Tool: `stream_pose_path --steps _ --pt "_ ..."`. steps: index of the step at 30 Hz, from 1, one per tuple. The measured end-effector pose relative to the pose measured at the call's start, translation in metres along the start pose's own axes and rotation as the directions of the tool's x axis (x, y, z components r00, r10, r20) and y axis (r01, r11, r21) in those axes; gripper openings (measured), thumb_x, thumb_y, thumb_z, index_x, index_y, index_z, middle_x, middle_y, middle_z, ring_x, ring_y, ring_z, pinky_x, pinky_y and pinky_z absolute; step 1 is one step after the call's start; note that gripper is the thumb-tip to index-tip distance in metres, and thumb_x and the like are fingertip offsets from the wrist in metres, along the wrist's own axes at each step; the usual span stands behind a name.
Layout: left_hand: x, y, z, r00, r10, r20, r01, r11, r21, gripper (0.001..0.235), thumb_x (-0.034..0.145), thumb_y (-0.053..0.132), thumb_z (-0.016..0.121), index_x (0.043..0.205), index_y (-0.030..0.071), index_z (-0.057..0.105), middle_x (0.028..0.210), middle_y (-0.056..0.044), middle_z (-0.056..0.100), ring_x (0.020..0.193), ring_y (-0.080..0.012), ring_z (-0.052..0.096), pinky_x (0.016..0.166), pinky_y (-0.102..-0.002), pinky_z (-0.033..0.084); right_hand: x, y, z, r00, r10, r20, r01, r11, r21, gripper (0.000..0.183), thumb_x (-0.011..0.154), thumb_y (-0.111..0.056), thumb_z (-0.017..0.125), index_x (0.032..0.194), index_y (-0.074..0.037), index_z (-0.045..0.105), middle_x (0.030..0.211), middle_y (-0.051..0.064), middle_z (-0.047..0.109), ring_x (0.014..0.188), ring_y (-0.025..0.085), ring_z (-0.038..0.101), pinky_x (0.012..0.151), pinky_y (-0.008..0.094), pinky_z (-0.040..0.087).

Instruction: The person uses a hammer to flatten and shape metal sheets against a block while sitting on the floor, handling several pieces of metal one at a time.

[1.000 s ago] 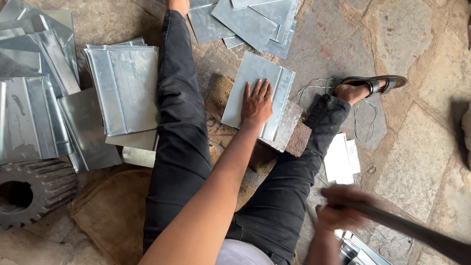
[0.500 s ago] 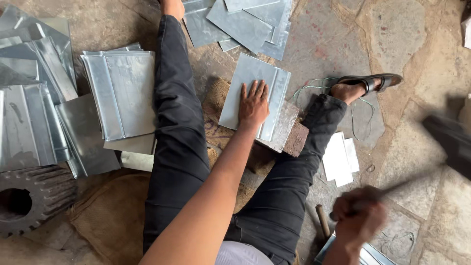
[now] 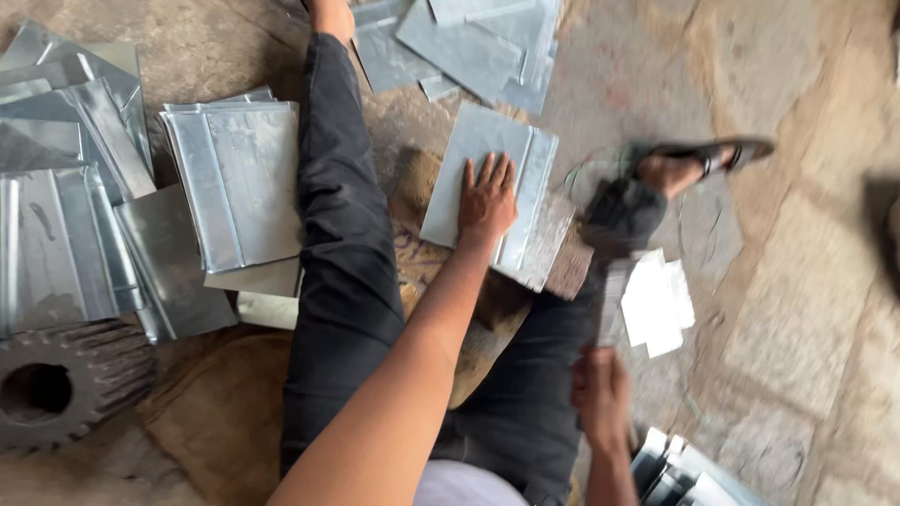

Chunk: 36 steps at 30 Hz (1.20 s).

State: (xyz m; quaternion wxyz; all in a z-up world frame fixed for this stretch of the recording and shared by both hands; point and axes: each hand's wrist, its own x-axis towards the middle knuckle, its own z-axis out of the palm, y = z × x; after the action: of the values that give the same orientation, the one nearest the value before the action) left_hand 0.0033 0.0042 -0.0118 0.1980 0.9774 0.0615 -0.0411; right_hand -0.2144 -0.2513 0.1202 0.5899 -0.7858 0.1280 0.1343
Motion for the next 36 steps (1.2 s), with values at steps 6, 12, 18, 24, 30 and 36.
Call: stream_pose_path --steps 6,12,18,24,30,36 --pt "0.005 0.001 0.005 1.000 -0.009 -0.013 0.008 1.000 -0.010 0.060 0.101 0.029 0.045 0.158 0.015 0.035 0.168 0.000 0.026 0.155 -0.0207 0.022 0.128 -0.051 0.006 -0.001 0.034 0.014 0.950 -0.304 -0.066 0.309 0.947 0.082 0.039 0.110 -0.041 0.038 0.094 -0.008 0.052 0.061 -0.002 0.049 0.045 0.007 0.041 0.039 0.024 0.032" --pt "0.007 -0.004 0.003 0.996 0.053 -0.073 -0.046 0.995 0.084 0.061 0.101 0.033 0.045 0.158 0.013 0.038 0.168 -0.003 0.030 0.155 -0.0218 0.024 0.127 -0.052 0.008 0.024 0.050 0.033 0.990 0.137 -0.011 -0.134 0.947 -0.292 0.043 0.104 -0.044 0.049 0.091 -0.006 0.063 0.059 0.001 0.049 0.047 0.010 0.045 0.041 0.028 0.037" --pt "0.004 -0.005 0.014 0.999 0.011 -0.048 -0.010 1.000 0.018 0.055 0.106 0.035 0.036 0.157 0.014 0.038 0.167 -0.001 0.030 0.154 -0.0214 0.024 0.128 -0.050 0.007 0.012 0.021 0.000 0.998 0.034 -0.045 -0.039 0.993 -0.110 0.047 0.105 -0.045 0.038 0.097 -0.008 0.065 0.059 -0.001 0.051 0.042 0.009 0.043 0.036 0.029 0.034" --pt "-0.002 -0.005 0.015 0.998 0.023 -0.061 -0.021 0.999 0.023 0.056 0.106 0.034 0.037 0.158 0.015 0.036 0.168 0.001 0.029 0.156 -0.0201 0.023 0.129 -0.048 0.006 0.042 0.041 0.028 0.964 -0.266 -0.015 0.261 0.956 -0.136 0.048 0.110 -0.047 0.036 0.090 -0.008 0.055 0.058 0.000 0.048 0.046 0.009 0.044 0.042 0.028 0.034" --pt "0.005 -0.008 0.010 0.994 0.048 -0.094 -0.040 0.996 0.082 0.059 0.102 0.031 0.042 0.158 0.014 0.036 0.167 -0.001 0.030 0.154 -0.0213 0.024 0.127 -0.049 0.006 0.069 0.038 0.032 0.997 -0.072 -0.040 0.051 0.922 -0.383 0.048 0.108 -0.043 0.043 0.086 -0.005 0.061 0.061 0.004 0.054 0.052 0.012 0.049 0.046 0.032 0.040" --pt "-0.003 -0.006 0.014 0.996 0.043 -0.078 -0.041 0.999 0.027 0.059 0.102 0.030 0.047 0.157 0.012 0.037 0.167 -0.001 0.031 0.155 -0.0215 0.026 0.129 -0.049 0.007 0.080 0.032 0.034 0.981 -0.176 -0.074 0.138 0.922 -0.362 0.042 0.110 -0.038 0.042 0.095 -0.003 0.059 0.062 0.007 0.054 0.051 0.016 0.051 0.049 0.036 0.040"
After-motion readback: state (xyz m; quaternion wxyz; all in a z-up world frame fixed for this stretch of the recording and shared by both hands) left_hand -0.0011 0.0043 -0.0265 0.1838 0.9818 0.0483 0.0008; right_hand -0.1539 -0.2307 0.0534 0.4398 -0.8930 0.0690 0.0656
